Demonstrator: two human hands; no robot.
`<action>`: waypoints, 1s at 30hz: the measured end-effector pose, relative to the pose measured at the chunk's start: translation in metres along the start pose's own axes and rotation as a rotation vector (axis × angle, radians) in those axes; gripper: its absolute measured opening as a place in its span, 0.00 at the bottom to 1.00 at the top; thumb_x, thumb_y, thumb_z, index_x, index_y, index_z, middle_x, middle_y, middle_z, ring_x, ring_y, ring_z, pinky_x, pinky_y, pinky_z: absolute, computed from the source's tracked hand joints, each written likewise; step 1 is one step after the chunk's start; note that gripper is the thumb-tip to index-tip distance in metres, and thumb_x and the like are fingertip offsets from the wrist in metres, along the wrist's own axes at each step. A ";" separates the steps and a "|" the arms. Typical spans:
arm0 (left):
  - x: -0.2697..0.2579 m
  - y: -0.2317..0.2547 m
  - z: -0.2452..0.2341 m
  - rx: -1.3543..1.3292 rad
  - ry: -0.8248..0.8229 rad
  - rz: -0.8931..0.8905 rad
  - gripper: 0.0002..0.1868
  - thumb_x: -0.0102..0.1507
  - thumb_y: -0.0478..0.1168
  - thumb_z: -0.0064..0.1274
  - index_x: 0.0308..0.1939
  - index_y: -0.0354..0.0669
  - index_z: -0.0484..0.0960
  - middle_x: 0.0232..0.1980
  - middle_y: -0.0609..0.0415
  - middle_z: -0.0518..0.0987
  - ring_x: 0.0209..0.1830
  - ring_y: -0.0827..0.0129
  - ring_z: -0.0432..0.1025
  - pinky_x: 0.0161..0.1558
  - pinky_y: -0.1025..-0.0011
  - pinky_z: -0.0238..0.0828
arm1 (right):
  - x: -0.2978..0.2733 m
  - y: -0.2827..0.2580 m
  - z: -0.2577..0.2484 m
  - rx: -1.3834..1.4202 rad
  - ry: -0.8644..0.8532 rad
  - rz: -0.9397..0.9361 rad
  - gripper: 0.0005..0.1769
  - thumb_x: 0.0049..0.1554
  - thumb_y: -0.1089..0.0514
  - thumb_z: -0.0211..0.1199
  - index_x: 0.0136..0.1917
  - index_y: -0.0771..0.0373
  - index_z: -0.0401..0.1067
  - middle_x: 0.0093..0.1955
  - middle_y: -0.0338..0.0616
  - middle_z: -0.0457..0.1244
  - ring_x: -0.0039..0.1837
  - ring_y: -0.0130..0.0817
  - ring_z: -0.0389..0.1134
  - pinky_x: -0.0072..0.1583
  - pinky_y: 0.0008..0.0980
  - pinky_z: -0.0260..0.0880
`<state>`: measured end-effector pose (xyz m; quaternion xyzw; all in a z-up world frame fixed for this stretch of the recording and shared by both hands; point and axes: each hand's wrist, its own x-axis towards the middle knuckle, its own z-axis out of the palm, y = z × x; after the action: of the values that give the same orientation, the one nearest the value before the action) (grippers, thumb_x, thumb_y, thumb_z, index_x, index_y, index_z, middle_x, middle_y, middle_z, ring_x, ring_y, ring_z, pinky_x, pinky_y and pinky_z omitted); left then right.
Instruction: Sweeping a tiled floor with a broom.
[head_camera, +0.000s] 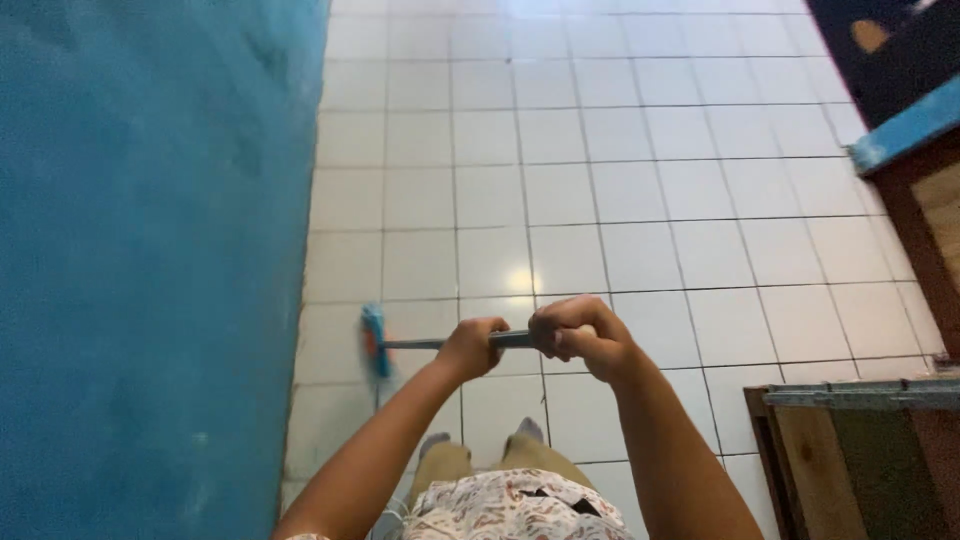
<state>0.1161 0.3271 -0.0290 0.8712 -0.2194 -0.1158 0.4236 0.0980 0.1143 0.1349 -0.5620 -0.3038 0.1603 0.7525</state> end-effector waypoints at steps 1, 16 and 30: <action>-0.015 -0.020 -0.002 -0.006 0.006 -0.020 0.07 0.60 0.37 0.55 0.41 0.43 0.82 0.38 0.43 0.83 0.40 0.48 0.79 0.43 0.58 0.77 | 0.003 0.024 0.009 0.013 -0.012 0.012 0.12 0.52 0.63 0.53 0.27 0.60 0.60 0.29 0.41 0.58 0.35 0.30 0.56 0.38 0.31 0.57; -0.107 -0.108 -0.013 -0.110 0.040 -0.174 0.10 0.67 0.44 0.53 0.38 0.42 0.80 0.35 0.43 0.81 0.37 0.47 0.77 0.39 0.56 0.73 | 0.033 0.091 0.121 -0.289 -0.012 0.287 0.12 0.47 0.64 0.55 0.27 0.70 0.57 0.27 0.42 0.54 0.33 0.32 0.55 0.38 0.34 0.60; -0.103 -0.092 -0.028 -0.175 0.175 0.071 0.09 0.67 0.41 0.55 0.36 0.41 0.82 0.32 0.43 0.81 0.35 0.46 0.77 0.39 0.56 0.74 | 0.042 0.063 0.149 -0.413 -0.005 0.307 0.11 0.41 0.64 0.56 0.21 0.62 0.58 0.24 0.39 0.53 0.29 0.31 0.52 0.35 0.31 0.57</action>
<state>0.0627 0.4459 -0.0824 0.8293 -0.2014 -0.0427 0.5194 0.0411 0.2702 0.1140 -0.7428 -0.2430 0.2085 0.5880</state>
